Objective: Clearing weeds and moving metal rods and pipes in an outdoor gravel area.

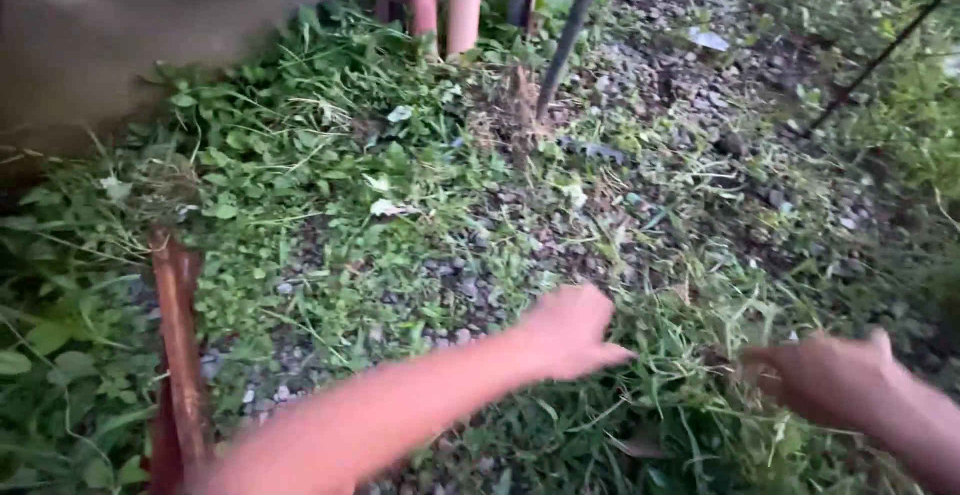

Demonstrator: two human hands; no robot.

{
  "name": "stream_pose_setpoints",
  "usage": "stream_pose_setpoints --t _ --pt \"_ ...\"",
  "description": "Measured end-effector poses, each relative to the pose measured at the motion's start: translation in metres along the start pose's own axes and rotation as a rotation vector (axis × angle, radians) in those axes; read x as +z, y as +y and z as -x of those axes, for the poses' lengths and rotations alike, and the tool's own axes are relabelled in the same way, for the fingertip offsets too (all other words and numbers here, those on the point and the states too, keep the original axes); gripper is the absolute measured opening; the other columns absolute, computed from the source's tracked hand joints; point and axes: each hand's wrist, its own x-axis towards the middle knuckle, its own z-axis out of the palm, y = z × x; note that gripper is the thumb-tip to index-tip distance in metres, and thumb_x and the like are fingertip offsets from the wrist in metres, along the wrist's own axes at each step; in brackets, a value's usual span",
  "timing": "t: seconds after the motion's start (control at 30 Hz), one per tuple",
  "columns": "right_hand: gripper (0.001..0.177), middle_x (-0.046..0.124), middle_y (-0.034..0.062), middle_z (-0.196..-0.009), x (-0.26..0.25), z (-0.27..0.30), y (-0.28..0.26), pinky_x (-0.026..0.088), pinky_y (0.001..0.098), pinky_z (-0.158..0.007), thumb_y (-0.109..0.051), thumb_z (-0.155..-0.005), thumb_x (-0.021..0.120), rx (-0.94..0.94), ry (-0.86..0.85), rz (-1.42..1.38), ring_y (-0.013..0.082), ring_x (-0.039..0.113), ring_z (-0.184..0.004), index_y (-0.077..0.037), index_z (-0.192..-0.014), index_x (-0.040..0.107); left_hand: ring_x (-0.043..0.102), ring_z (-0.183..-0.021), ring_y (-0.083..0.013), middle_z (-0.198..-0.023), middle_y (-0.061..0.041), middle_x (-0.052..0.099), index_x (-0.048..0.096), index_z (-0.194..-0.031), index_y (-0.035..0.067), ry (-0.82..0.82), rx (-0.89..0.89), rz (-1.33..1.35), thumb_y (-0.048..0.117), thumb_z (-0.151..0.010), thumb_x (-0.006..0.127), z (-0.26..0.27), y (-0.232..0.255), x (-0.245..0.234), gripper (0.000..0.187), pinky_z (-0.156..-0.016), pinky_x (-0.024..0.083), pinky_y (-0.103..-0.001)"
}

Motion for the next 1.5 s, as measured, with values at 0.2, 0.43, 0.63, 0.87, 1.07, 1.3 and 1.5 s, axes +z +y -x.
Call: stream_pose_setpoints --t 0.2,0.43,0.63,0.87,1.07,1.3,1.5 --pt "0.047 0.066 -0.0021 -0.134 -0.115 -0.041 -0.076 0.06 0.0476 -0.097 -0.044 -0.098 0.05 -0.351 0.412 -0.095 0.0238 0.07 -0.114 -0.032 -0.144 0.05 0.062 -0.104 -0.0371 -0.113 -0.017 0.061 0.063 -0.113 0.003 0.213 0.143 -0.469 0.024 -0.084 0.065 0.091 -0.196 -0.052 0.036 -0.085 0.05 -0.053" --pt "0.043 0.065 0.012 -0.13 -0.169 -0.192 -0.277 0.057 0.0473 -0.091 -0.033 -0.098 0.054 -0.813 0.446 0.036 0.0356 0.07 -0.105 -0.014 -0.136 0.059 0.058 -0.115 -0.0346 -0.119 -0.014 0.058 0.061 -0.119 0.007 -0.029 -0.218 -0.409 0.017 -0.089 0.061 0.126 -0.308 -0.028 0.032 -0.096 0.047 -0.053" --pt "0.031 0.073 0.0204 -0.109 -0.218 -0.2 -0.357 0.058 0.049 -0.091 -0.021 -0.095 0.054 -0.691 0.409 -0.126 0.0375 0.072 -0.101 -0.002 -0.11 0.074 0.04 -0.14 -0.0338 -0.136 -0.008 0.053 0.064 -0.12 0.01 -0.09 0.048 -0.522 0.019 -0.069 0.074 0.027 -0.374 0.007 0.053 -0.111 0.036 -0.052" --pt "0.029 0.073 0.0209 -0.108 -0.238 -0.188 -0.327 0.056 0.0504 -0.091 -0.018 -0.095 0.048 -0.55 0.292 -0.389 0.0389 0.071 -0.103 -0.003 -0.11 0.068 0.049 -0.125 -0.0365 -0.143 -0.003 0.053 0.058 -0.136 0.018 0.477 0.073 -1.034 0.036 -0.08 0.061 -0.059 -0.424 -0.024 0.06 -0.096 0.044 -0.056" --pt "0.029 0.073 0.0217 -0.105 -0.191 -0.237 -0.322 0.058 0.052 -0.086 -0.022 -0.098 0.047 -0.561 0.312 -0.348 0.0403 0.071 -0.098 -0.002 -0.109 0.065 0.057 -0.098 -0.0263 -0.112 -0.012 0.064 0.06 -0.131 0.003 0.307 -0.416 -0.631 0.071 -0.091 0.051 -0.032 -0.428 -0.043 0.079 -0.085 0.044 -0.041" --pt "0.025 0.072 0.0218 -0.098 -0.196 -0.232 -0.347 0.057 0.0536 -0.083 -0.023 -0.095 0.05 -0.566 0.345 -0.452 0.0424 0.07 -0.094 -0.009 -0.11 0.065 0.059 -0.112 -0.0285 -0.111 -0.009 0.07 0.068 -0.118 0.01 0.379 -0.519 -0.611 0.079 -0.081 0.05 0.027 -0.443 -0.023 0.081 -0.102 0.041 -0.064" --pt "0.027 0.073 0.0202 -0.091 -0.216 -0.213 -0.369 0.056 0.0542 -0.082 -0.03 -0.097 0.054 -0.595 0.517 -0.641 0.042 0.07 -0.088 -0.007 -0.102 0.068 0.073 -0.086 -0.032 -0.089 -0.016 0.073 0.073 -0.098 0.006 0.071 -0.422 -0.271 0.061 -0.104 0.045 0.024 -0.474 -0.03 0.063 -0.073 0.06 -0.049"
